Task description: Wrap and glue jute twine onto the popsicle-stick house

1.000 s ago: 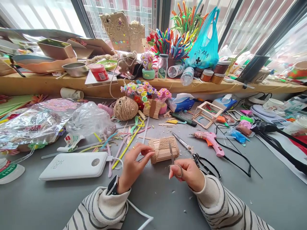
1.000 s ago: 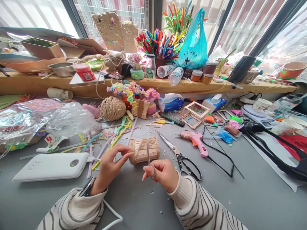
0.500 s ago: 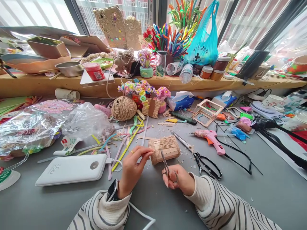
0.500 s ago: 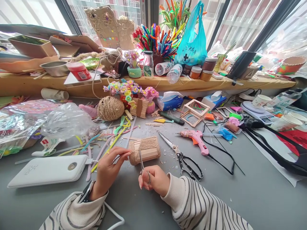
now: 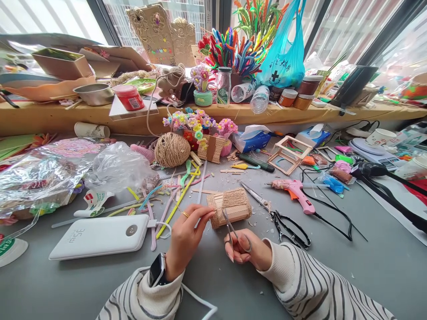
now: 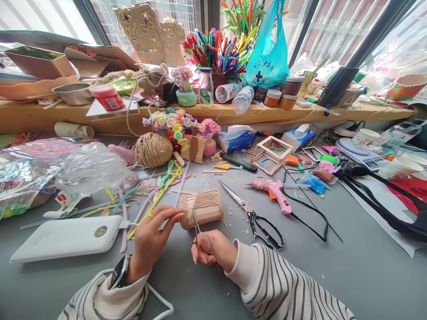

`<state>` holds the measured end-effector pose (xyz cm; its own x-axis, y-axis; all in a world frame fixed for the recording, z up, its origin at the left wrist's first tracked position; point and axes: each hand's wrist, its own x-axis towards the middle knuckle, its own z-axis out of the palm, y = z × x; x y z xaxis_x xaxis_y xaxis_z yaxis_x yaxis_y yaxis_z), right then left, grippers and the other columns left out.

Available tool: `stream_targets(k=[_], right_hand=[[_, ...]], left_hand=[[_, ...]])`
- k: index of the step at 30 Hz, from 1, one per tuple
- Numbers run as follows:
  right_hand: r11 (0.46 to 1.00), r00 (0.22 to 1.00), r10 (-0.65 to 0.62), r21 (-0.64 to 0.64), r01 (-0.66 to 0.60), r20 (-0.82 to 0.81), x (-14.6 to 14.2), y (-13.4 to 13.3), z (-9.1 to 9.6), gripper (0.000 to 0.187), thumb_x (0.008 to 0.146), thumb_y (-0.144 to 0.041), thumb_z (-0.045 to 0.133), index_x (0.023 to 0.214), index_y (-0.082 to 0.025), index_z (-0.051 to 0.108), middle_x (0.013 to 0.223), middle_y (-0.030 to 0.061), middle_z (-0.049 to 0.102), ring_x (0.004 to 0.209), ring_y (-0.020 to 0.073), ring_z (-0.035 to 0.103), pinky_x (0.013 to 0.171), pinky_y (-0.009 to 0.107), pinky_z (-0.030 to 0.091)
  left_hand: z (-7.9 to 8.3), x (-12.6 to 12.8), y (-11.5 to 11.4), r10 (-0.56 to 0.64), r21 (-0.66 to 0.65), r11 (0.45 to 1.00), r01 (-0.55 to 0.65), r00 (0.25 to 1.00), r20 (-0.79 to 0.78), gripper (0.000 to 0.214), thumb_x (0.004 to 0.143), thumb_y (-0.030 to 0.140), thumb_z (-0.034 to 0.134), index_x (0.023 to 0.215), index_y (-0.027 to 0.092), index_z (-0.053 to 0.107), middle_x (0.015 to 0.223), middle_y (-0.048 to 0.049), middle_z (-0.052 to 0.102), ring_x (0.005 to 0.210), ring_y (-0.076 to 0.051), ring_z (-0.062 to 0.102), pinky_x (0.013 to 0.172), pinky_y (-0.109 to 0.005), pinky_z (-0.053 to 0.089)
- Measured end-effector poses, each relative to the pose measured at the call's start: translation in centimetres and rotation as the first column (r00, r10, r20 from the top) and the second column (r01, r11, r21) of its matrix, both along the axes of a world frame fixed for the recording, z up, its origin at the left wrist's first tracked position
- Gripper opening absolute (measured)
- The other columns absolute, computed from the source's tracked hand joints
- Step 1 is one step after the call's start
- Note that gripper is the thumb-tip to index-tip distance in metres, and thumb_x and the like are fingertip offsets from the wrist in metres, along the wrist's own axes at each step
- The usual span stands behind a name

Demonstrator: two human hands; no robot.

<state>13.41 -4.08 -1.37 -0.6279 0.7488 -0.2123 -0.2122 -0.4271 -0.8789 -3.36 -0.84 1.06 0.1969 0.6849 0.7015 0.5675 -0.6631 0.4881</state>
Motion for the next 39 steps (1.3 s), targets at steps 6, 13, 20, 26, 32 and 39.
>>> stream_targets(k=[6, 13, 20, 26, 32, 39], right_hand=[[1.000, 0.999, -0.020, -0.018, 0.020, -0.027, 0.1, 0.1, -0.4, 0.066, 0.056, -0.081, 0.048, 0.054, -0.015, 0.049, 0.036, -0.0091, 0.035, 0.029, 0.0007, 0.017, 0.032, 0.022, 0.007], [0.998, 0.998, -0.032, -0.053, 0.029, -0.045, 0.0, 0.2, -0.1, 0.065, 0.055, -0.080, 0.052, 0.055, -0.015, 0.049, 0.035, -0.0103, 0.034, 0.028, -0.0001, 0.014, 0.031, 0.020, 0.007], [0.997, 0.998, -0.034, -0.077, 0.029, -0.058, 0.1, 0.2, -0.2, 0.065, 0.054, -0.079, 0.054, 0.055, -0.014, 0.049, 0.035, -0.0096, 0.036, 0.027, -0.0004, 0.015, 0.030, 0.020, 0.008], [0.997, 0.998, -0.018, -0.072, 0.013, -0.068, 0.0, 0.3, -0.2, 0.065, 0.054, -0.079, 0.054, 0.055, -0.015, 0.050, 0.035, -0.0097, 0.035, 0.027, -0.0003, 0.015, 0.030, 0.020, 0.008], [0.997, 0.998, -0.034, -0.075, 0.029, -0.062, -0.1, 0.3, -0.1, 0.065, 0.053, -0.079, 0.055, 0.054, -0.015, 0.050, 0.034, -0.0098, 0.035, 0.027, -0.0002, 0.015, 0.030, 0.020, 0.008], [0.996, 0.998, -0.037, -0.081, 0.034, -0.042, -0.3, 0.4, 0.3, 0.065, 0.053, -0.080, 0.054, 0.054, -0.015, 0.049, 0.033, -0.0104, 0.034, 0.027, 0.0002, 0.015, 0.031, 0.020, 0.008]], left_hand=[[-0.2, 0.0, 0.0, -0.010, -0.031, 0.999, 0.010, 1.000, 0.015, 0.009, 0.081, 0.011, 0.057, 0.084, 0.019, 0.060, 0.072, 0.0023, 0.063, 0.061, -0.008, 0.060, 0.060, -0.017, 0.049], [0.2, -0.4, 0.3, -0.052, -0.030, 0.998, 0.050, 0.996, -0.066, 0.011, 0.081, 0.015, 0.058, 0.092, 0.018, 0.059, 0.077, -0.0004, 0.063, 0.070, -0.010, 0.062, 0.066, -0.019, 0.050], [0.7, -0.7, 0.8, -0.049, -0.007, 0.999, 0.048, 0.989, -0.137, 0.009, 0.084, 0.017, 0.054, 0.090, 0.019, 0.060, 0.074, 0.0003, 0.061, 0.067, -0.010, 0.061, 0.063, -0.020, 0.050], [0.3, -0.2, 1.1, 0.062, 0.074, 0.996, -0.054, 0.992, -0.114, 0.006, 0.083, 0.017, 0.055, 0.083, 0.019, 0.061, 0.081, -0.0018, 0.063, 0.075, -0.012, 0.062, 0.070, -0.023, 0.051], [-0.4, 0.1, 0.7, 0.035, 0.005, 0.999, -0.035, 0.994, -0.103, 0.007, 0.085, 0.014, 0.052, 0.089, 0.018, 0.057, 0.103, -0.0065, 0.068, 0.096, -0.014, 0.065, 0.084, -0.025, 0.052], [-0.7, 0.1, 0.5, 0.026, -0.025, 0.999, -0.028, 0.997, -0.072, 0.008, 0.085, 0.016, 0.052, 0.090, 0.019, 0.057, 0.104, -0.0055, 0.070, 0.097, -0.015, 0.066, 0.084, -0.026, 0.053]])
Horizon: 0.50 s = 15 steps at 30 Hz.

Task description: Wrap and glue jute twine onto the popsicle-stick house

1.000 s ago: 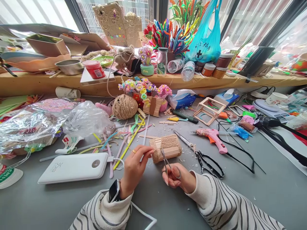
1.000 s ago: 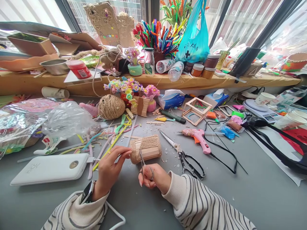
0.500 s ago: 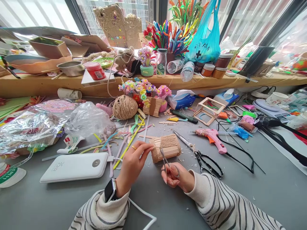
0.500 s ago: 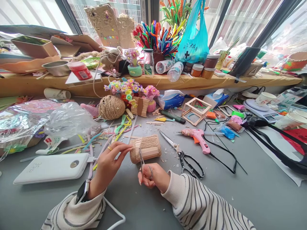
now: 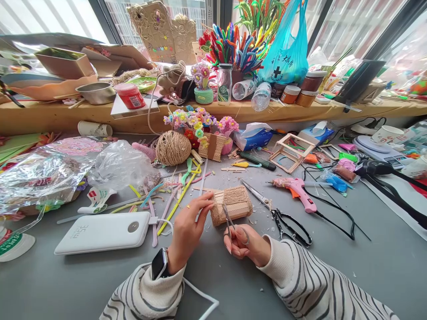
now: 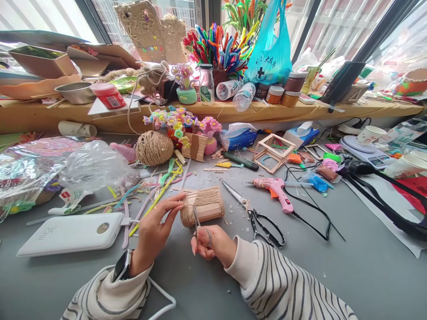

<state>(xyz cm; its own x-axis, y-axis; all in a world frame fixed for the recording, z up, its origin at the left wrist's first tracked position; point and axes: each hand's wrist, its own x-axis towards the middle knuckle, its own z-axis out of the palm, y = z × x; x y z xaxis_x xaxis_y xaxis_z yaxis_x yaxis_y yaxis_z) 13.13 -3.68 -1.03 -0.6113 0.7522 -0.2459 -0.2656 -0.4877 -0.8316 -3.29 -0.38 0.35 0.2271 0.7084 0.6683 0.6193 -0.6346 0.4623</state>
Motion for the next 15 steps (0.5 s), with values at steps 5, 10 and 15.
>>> stream_targets(k=[5, 10, 15], right_hand=[[0.997, 0.999, -0.038, -0.061, 0.038, 0.006, -0.28, -0.05, 0.13, 0.062, 0.053, -0.076, 0.058, 0.053, -0.015, 0.051, 0.034, -0.0094, 0.036, 0.028, -0.0001, 0.016, 0.033, 0.020, 0.008], [0.983, 0.996, -0.087, -0.165, 0.084, -0.014, -0.67, -0.12, 0.20, 0.051, 0.056, -0.063, 0.066, 0.051, -0.015, 0.050, 0.034, -0.0094, 0.036, 0.028, -0.0007, 0.015, 0.034, 0.021, 0.006], [0.970, 0.994, -0.102, -0.225, 0.090, -0.041, -0.86, -0.41, 0.39, 0.043, 0.057, -0.051, 0.070, 0.050, -0.015, 0.049, 0.034, -0.0101, 0.035, 0.029, -0.0007, 0.017, 0.036, 0.021, 0.006]], left_hand=[[0.14, 0.12, -0.07, -0.004, -0.001, 1.000, 0.004, 1.000, 0.008, 0.008, 0.086, 0.016, 0.051, 0.090, 0.019, 0.057, 0.104, -0.0061, 0.070, 0.097, -0.015, 0.066, 0.083, -0.025, 0.054], [0.04, 0.15, -0.14, -0.001, -0.017, 1.000, 0.002, 1.000, 0.019, 0.008, 0.086, 0.016, 0.051, 0.091, 0.020, 0.057, 0.105, -0.0052, 0.070, 0.098, -0.015, 0.066, 0.084, -0.026, 0.055], [-0.03, 0.15, -0.18, -0.001, -0.030, 1.000, 0.002, 1.000, 0.023, 0.008, 0.086, 0.016, 0.051, 0.091, 0.020, 0.057, 0.106, -0.0048, 0.070, 0.098, -0.016, 0.066, 0.084, -0.027, 0.055]])
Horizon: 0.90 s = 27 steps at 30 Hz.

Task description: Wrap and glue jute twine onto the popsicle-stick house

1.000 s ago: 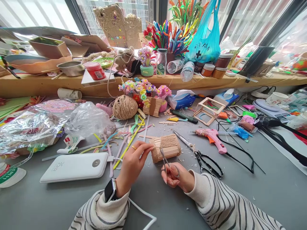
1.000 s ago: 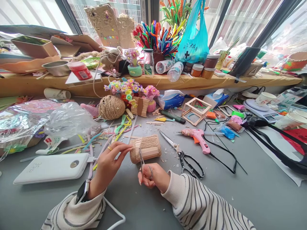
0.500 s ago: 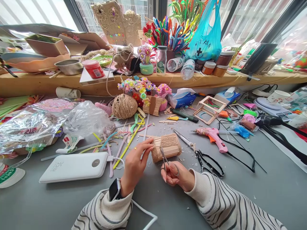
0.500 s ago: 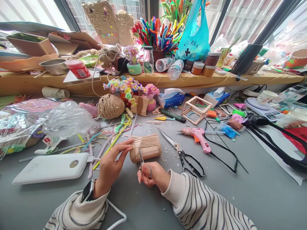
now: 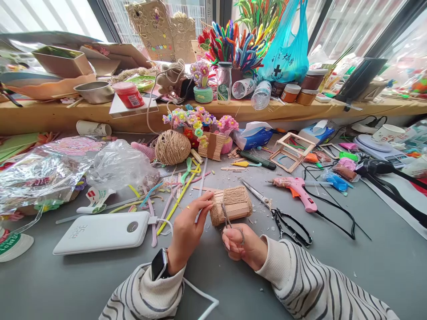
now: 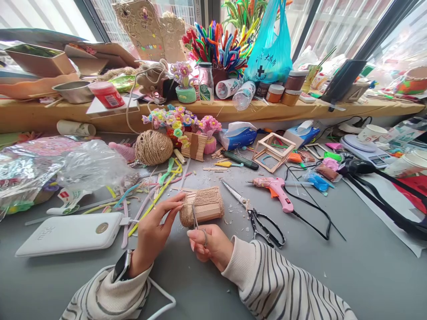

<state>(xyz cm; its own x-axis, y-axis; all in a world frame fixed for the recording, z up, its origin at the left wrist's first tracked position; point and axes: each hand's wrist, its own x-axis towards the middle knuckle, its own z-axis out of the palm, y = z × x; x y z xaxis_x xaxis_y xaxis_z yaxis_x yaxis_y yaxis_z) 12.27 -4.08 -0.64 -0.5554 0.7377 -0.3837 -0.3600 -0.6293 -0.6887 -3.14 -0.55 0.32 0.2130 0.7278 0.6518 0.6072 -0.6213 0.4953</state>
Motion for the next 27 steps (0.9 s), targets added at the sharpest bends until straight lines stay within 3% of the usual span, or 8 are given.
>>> stream_targets(k=[7, 13, 27], right_hand=[[0.999, 1.000, -0.001, -0.045, 0.002, 0.026, -0.1, -0.1, 0.4, 0.044, 0.055, -0.044, 0.075, 0.047, -0.016, 0.042, 0.034, -0.0116, 0.031, 0.030, -0.0005, 0.017, 0.037, 0.022, 0.007], [0.999, 1.000, -0.012, -0.048, 0.012, 0.002, -0.3, -0.2, 0.6, 0.050, 0.055, -0.054, 0.072, 0.045, -0.017, 0.039, 0.034, -0.0119, 0.028, 0.030, -0.0006, 0.016, 0.038, 0.023, 0.006], [0.999, 0.997, -0.034, -0.033, 0.037, 0.074, -0.8, -0.2, 0.8, 0.045, 0.057, -0.044, 0.070, 0.047, -0.019, 0.034, 0.036, -0.0131, 0.026, 0.031, -0.0004, 0.015, 0.038, 0.024, 0.006]], left_hand=[[0.0, 0.0, 0.0, -0.004, -0.003, 1.000, 0.004, 1.000, 0.007, 0.009, 0.086, 0.015, 0.050, 0.091, 0.020, 0.056, 0.107, -0.0050, 0.069, 0.100, -0.015, 0.065, 0.086, -0.026, 0.054], [0.0, 0.0, -0.1, 0.006, -0.006, 1.000, -0.006, 1.000, -0.001, 0.010, 0.086, 0.015, 0.050, 0.092, 0.020, 0.056, 0.108, -0.0051, 0.069, 0.100, -0.016, 0.065, 0.086, -0.027, 0.054], [0.2, 0.1, -0.1, -0.004, 0.008, 1.000, 0.004, 1.000, -0.013, 0.011, 0.085, 0.013, 0.050, 0.092, 0.020, 0.056, 0.108, -0.0047, 0.069, 0.102, -0.015, 0.064, 0.087, -0.026, 0.054]])
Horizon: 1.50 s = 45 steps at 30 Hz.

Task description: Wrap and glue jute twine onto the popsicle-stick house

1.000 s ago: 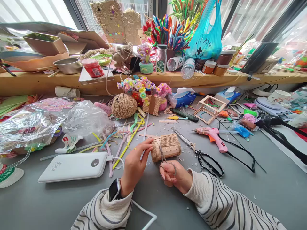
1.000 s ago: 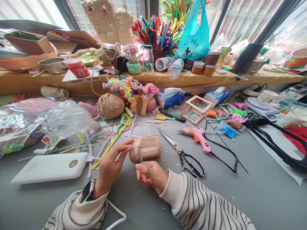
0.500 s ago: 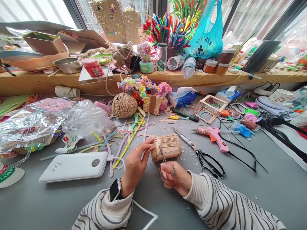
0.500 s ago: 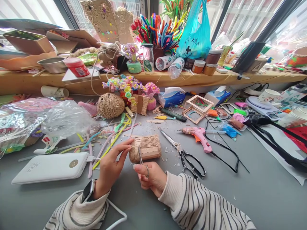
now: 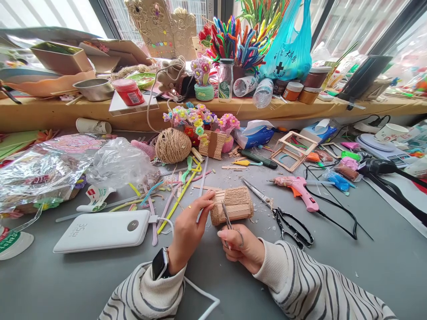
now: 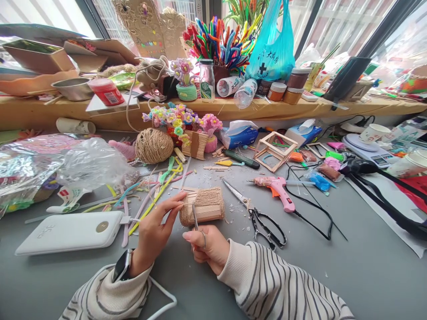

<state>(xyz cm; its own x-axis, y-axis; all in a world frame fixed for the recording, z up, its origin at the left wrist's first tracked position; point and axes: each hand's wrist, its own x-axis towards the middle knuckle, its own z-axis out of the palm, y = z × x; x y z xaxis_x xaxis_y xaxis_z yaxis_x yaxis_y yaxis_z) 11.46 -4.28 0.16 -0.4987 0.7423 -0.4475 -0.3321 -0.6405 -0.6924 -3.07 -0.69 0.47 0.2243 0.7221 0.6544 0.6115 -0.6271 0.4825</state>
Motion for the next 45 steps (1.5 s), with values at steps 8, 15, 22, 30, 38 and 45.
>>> stream_targets(k=[8, 15, 22, 30, 38, 45], right_hand=[[1.000, 1.000, -0.007, 0.014, 0.007, -0.018, -0.17, 0.00, -0.09, 0.043, 0.058, -0.041, 0.070, 0.047, -0.020, 0.034, 0.035, -0.0133, 0.027, 0.030, -0.0006, 0.014, 0.038, 0.024, 0.006], [1.000, 1.000, -0.011, 0.010, 0.011, -0.017, -0.21, 0.00, -0.15, 0.045, 0.056, -0.043, 0.071, 0.047, -0.019, 0.034, 0.035, -0.0135, 0.026, 0.030, -0.0008, 0.015, 0.037, 0.023, 0.006], [1.000, 1.000, -0.007, 0.010, 0.007, -0.004, -0.33, -0.01, -0.15, 0.049, 0.054, -0.048, 0.073, 0.047, -0.020, 0.033, 0.033, -0.0136, 0.027, 0.029, -0.0007, 0.015, 0.036, 0.022, 0.006], [0.999, 0.994, 0.037, 0.021, -0.035, -0.101, 0.04, 0.12, -0.36, 0.048, 0.060, -0.045, 0.069, 0.039, -0.017, 0.037, 0.032, -0.0115, 0.025, 0.027, -0.0003, 0.016, 0.035, 0.023, 0.006], [0.999, 0.989, 0.002, 0.033, 0.003, -0.148, -0.01, 0.02, -0.45, 0.045, 0.065, -0.043, 0.066, 0.041, -0.017, 0.038, 0.036, -0.0112, 0.027, 0.028, -0.0007, 0.016, 0.036, 0.022, 0.007], [0.999, 0.993, -0.007, 0.034, 0.012, -0.119, -0.15, 0.05, -0.30, 0.049, 0.063, -0.045, 0.068, 0.041, -0.018, 0.033, 0.034, -0.0114, 0.028, 0.028, -0.0007, 0.016, 0.035, 0.023, 0.007]], left_hand=[[-0.17, -0.02, 0.04, 0.001, 0.005, 1.000, -0.001, 1.000, 0.004, 0.011, 0.085, 0.013, 0.051, 0.093, 0.020, 0.056, 0.107, -0.0048, 0.070, 0.100, -0.016, 0.065, 0.086, -0.026, 0.054], [-0.15, 0.00, 0.07, -0.003, 0.006, 1.000, 0.003, 1.000, 0.002, 0.010, 0.086, 0.014, 0.050, 0.092, 0.020, 0.055, 0.107, -0.0058, 0.069, 0.101, -0.016, 0.065, 0.086, -0.026, 0.054], [-0.15, 0.05, 0.04, -0.003, 0.002, 1.000, 0.003, 1.000, 0.004, 0.010, 0.085, 0.014, 0.050, 0.091, 0.020, 0.055, 0.107, -0.0053, 0.069, 0.101, -0.016, 0.065, 0.086, -0.027, 0.055], [-0.20, -0.03, -0.02, -0.005, -0.028, 1.000, 0.005, 1.000, 0.012, 0.011, 0.086, 0.015, 0.049, 0.094, 0.020, 0.056, 0.108, -0.0054, 0.069, 0.101, -0.017, 0.064, 0.086, -0.029, 0.055], [-0.15, 0.09, -0.16, -0.015, -0.028, 1.000, 0.015, 1.000, 0.009, 0.012, 0.087, 0.014, 0.048, 0.095, 0.020, 0.054, 0.108, -0.0062, 0.069, 0.101, -0.017, 0.064, 0.086, -0.028, 0.054], [-0.10, 0.11, -0.21, -0.020, -0.033, 0.999, 0.021, 1.000, 0.023, 0.011, 0.086, 0.013, 0.048, 0.094, 0.019, 0.053, 0.108, -0.0063, 0.069, 0.103, -0.016, 0.064, 0.086, -0.027, 0.054]])
